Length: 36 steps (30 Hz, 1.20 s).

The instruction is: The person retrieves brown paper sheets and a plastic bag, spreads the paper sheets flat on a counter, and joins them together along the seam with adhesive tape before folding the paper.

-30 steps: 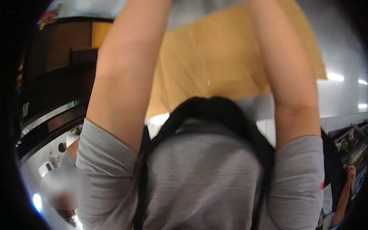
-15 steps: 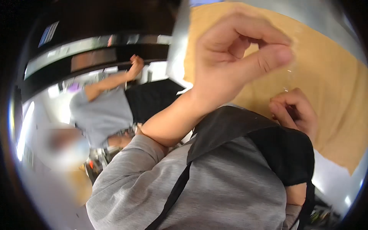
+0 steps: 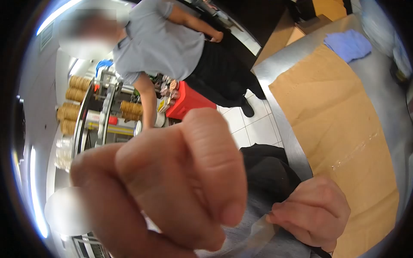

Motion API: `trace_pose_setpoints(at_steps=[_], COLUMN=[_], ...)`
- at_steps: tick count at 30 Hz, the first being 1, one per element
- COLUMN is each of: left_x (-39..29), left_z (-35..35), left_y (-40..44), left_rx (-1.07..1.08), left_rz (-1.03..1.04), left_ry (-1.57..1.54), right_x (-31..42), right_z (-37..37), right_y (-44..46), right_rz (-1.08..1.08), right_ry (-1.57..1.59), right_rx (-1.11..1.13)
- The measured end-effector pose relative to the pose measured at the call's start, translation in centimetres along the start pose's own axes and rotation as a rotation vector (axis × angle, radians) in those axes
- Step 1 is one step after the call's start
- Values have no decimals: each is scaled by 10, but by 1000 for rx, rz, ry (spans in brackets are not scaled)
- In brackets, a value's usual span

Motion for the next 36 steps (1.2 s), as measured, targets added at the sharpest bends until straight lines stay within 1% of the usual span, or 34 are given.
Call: trace_pose_setpoints(at_steps=[2,5,8,10,13,17,19,21,25,28,29,30,31,32,33,34,35,36], left_x=[7,-7,-14,-19,-30,-46,-57,-67,-75,-91,-101,-114,-136,-159,-187,-216,-245,-263], left_z=[5,11,28,43,63,85,95,103,124,120,129,137,139,140,139,137,135,135], left_y=[17,22,24,26,29,35,40,41,42,56,65,74,86,98,102,105,107,116], left_rx=[43,101,154,195,241,291,315,339,395,373,544,714,801,900,642,316,-8,124], left_rz=[-79,-137,-201,-222,-219,-211,-207,-212,-114,-83,-151,-224,-220,-197,10,158,210,339], left_ry=[77,160,237,277,320,400,429,483,528,495,614,731,938,1141,1386,1641,1812,1645], right_x=[2,19,31,41,60,86,90,100,107,116,118,114,116,116,118,112,110,108], right_z=[-26,-34,-47,-59,-84,-101,-103,-107,-111,-116,-116,-111,-112,-114,-114,-122,-127,-133], right_y=[14,11,-4,-5,-8,-19,-25,-26,-27,-30,-31,-33,-30,-28,-27,-30,-33,-36], right_rz=[-15,-28,-19,-42,-117,-157,-149,-149,-162,-182,-175,-161,-177,-135,-102,-101,-141,-24], right_ry=[81,67,97,16,17,-11,28,-2,16,38,66,204,194,186,178,122,123,32], right_rx=[31,71,64,49,67,74,-12,35,-33,-52,-35,51,54,56,54,65,64,-79])
Point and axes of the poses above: each hand's wrist, its own y-axis towards the middle knuckle, its own z-axis out of the palm, x = y × z, the point moved 2 cm from there along y, towards the middle knuckle, and after that the axes turned 8 degrees about -z, right-handed, at the moved point
